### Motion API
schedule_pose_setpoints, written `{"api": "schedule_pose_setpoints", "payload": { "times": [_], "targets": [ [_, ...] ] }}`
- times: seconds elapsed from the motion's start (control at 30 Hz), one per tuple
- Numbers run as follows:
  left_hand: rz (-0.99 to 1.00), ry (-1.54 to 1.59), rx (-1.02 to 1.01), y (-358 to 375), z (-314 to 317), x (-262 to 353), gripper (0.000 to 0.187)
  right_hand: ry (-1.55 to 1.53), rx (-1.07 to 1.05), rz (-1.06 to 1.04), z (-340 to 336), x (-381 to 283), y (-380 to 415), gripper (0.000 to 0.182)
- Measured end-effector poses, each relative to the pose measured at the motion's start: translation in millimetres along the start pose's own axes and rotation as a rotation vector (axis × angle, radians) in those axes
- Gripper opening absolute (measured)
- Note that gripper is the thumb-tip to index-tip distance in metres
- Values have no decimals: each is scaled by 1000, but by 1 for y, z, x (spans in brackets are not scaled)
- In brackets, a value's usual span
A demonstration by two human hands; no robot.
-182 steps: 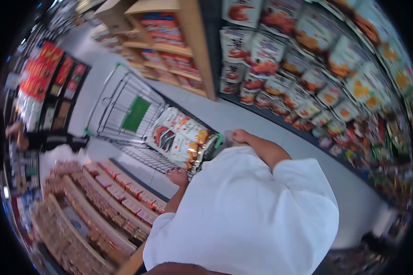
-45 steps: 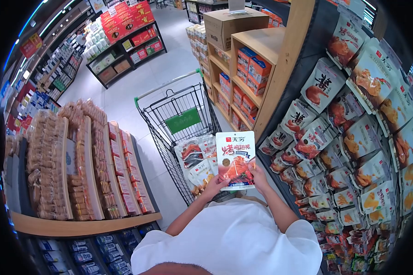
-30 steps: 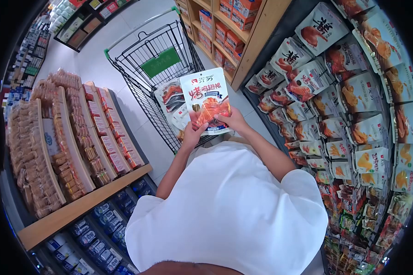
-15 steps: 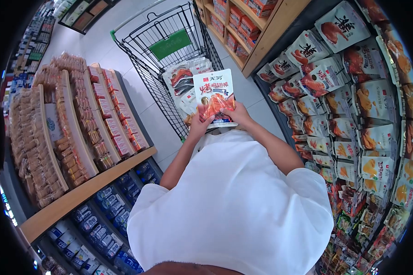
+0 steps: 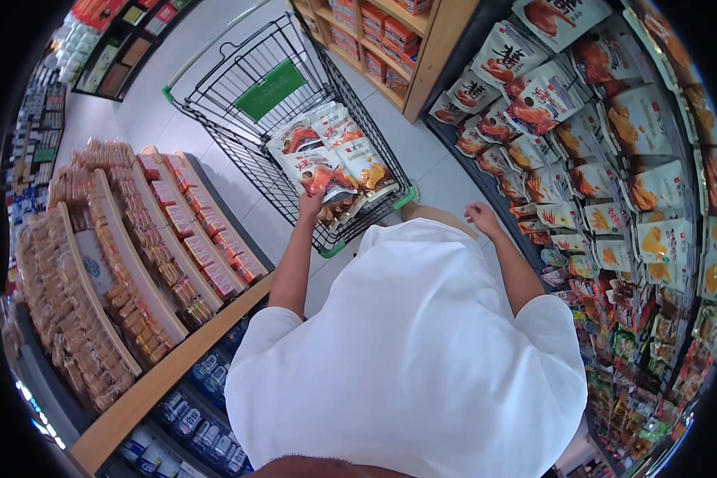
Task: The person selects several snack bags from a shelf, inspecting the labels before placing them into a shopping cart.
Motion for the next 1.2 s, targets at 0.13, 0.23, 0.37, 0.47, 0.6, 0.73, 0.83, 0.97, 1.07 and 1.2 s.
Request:
{"api": "schedule_pose_setpoints", "payload": {
  "times": [0.13, 0.23, 0.37, 0.47, 0.6, 0.73, 0.83, 0.97, 1.07, 1.2],
  "targets": [
    [3, -88, -108, -53, 20, 23, 31, -118, 231, 448, -31, 95, 74, 23],
    [-266, 177, -125, -64, 41, 55, 35, -239, 346, 615, -22, 142, 136, 22],
    [-293, 228, -148, -97, 60, 47, 37, -149, 317, 486, 4, 208, 176, 23],
    [-291, 76, -243, -84, 71, 30, 44, -95, 267, 416, 23, 228, 178, 23],
    [-360, 16, -410, -46, 90, -20, 43, -114, 221, 303, 36, 223, 162, 24],
    [-226, -199, -465, 12, 99, -77, 28, -27, 236, 212, 23, 177, 138, 24],
    [219, -697, -441, 43, 101, -96, 28, -22, 271, 247, 8, 112, 126, 23],
    [251, -565, -484, 80, 100, -59, 36, -137, 182, 224, -6, 83, 108, 23],
    [309, -610, -502, 94, 96, -52, 40, -150, 163, 134, -9, 102, 83, 21],
    [323, -691, -515, 116, 93, -30, 44, -48, 166, 141, -2, 82, 91, 22]
  ]
}}
Point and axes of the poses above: each hand's wrist, its own y-axis away from the middle knuckle, its own z-axis out of the palm, x = y × z, the point moved 3 cm from there along -y, towards the middle knuckle, and after that the axes turned 2 degrees about -x, right-handed, at the moved point
